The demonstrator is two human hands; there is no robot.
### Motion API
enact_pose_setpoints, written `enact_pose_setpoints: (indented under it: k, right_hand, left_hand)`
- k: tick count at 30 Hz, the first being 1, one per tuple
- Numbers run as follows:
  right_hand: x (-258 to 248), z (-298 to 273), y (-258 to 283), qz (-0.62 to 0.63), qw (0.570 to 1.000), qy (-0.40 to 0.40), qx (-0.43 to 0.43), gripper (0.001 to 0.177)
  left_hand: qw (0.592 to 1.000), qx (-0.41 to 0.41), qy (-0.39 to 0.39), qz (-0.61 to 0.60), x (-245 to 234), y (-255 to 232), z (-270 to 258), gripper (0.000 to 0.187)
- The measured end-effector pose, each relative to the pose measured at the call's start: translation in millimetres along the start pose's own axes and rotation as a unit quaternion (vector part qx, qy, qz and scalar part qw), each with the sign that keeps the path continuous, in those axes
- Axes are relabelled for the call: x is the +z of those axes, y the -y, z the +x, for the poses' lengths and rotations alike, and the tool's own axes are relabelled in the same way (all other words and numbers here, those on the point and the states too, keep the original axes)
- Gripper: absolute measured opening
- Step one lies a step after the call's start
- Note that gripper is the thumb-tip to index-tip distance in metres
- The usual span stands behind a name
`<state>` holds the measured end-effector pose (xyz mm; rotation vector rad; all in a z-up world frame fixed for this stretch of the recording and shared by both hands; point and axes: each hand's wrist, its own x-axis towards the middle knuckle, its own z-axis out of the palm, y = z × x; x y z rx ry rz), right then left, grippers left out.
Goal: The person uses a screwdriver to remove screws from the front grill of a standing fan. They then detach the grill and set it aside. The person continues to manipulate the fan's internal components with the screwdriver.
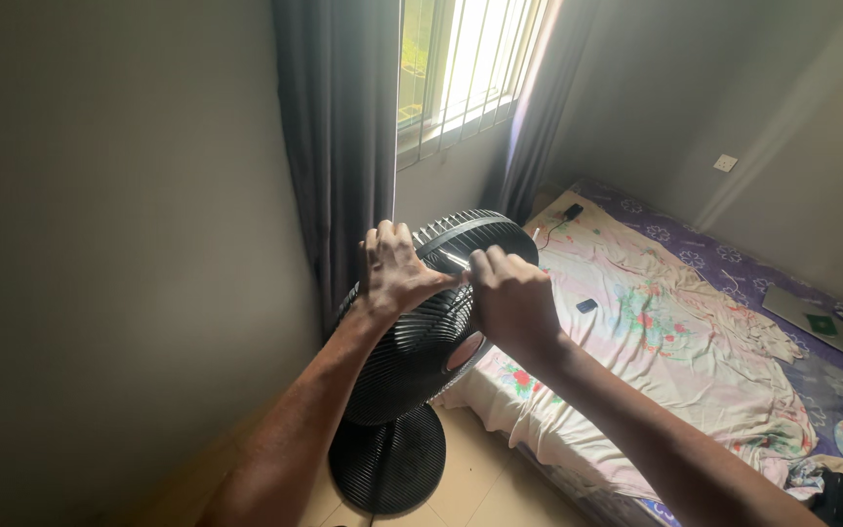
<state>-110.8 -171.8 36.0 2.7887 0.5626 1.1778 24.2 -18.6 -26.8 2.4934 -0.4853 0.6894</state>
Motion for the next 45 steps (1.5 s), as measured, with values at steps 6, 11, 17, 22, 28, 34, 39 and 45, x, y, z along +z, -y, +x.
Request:
enact_pose_setpoints:
  k: [6, 11, 17, 22, 28, 34, 39, 45]
  right_hand:
    - [12, 4, 7, 0.270, 0.923, 0.078, 0.262, 0.021]
    - [10, 0, 5, 0.357, 0.892, 0.075, 0.267, 0.020]
    - [3, -4, 4, 0.102, 0.993, -0.040, -0.038, 0.018]
    - [15, 1, 13, 0.285, 0.925, 0.027, 0.250, 0.013]
    - [8, 21, 2, 0.504, 0.733, 0.136, 0.436, 0.028]
    - [-6, 11, 5, 0.082, 0.994, -0.051, -0.043, 0.012]
    - [9, 4, 8, 0.190, 0.968, 0.054, 0.158, 0.024]
    - [20, 12, 1, 0.560, 0.646, 0.162, 0.493, 0.041]
  left_hand:
    - [1.000, 0.008, -0.001, 0.013, 3, 0, -1, 0.102]
    - [1.000, -0.002, 0.007, 0.001, -7, -2, 0, 0.101]
    - [1.000, 0.001, 0.014, 0.003, -9, -6, -2, 0.101]
    - [1.000, -0.009, 0.015, -0.020, -11, -5, -4, 0.101]
    - [1.000, 0.005, -0.011, -0.007, -15, -1, -1, 0.105]
    - [0.999, -0.016, 0.029, -0.007, -17, -6, -3, 0.103]
    - [1.000, 0.001, -0.003, -0.003, -13, -4, -4, 0.103]
    - [1.000, 0.027, 0.001, 0.004, 3, 7, -1, 0.098]
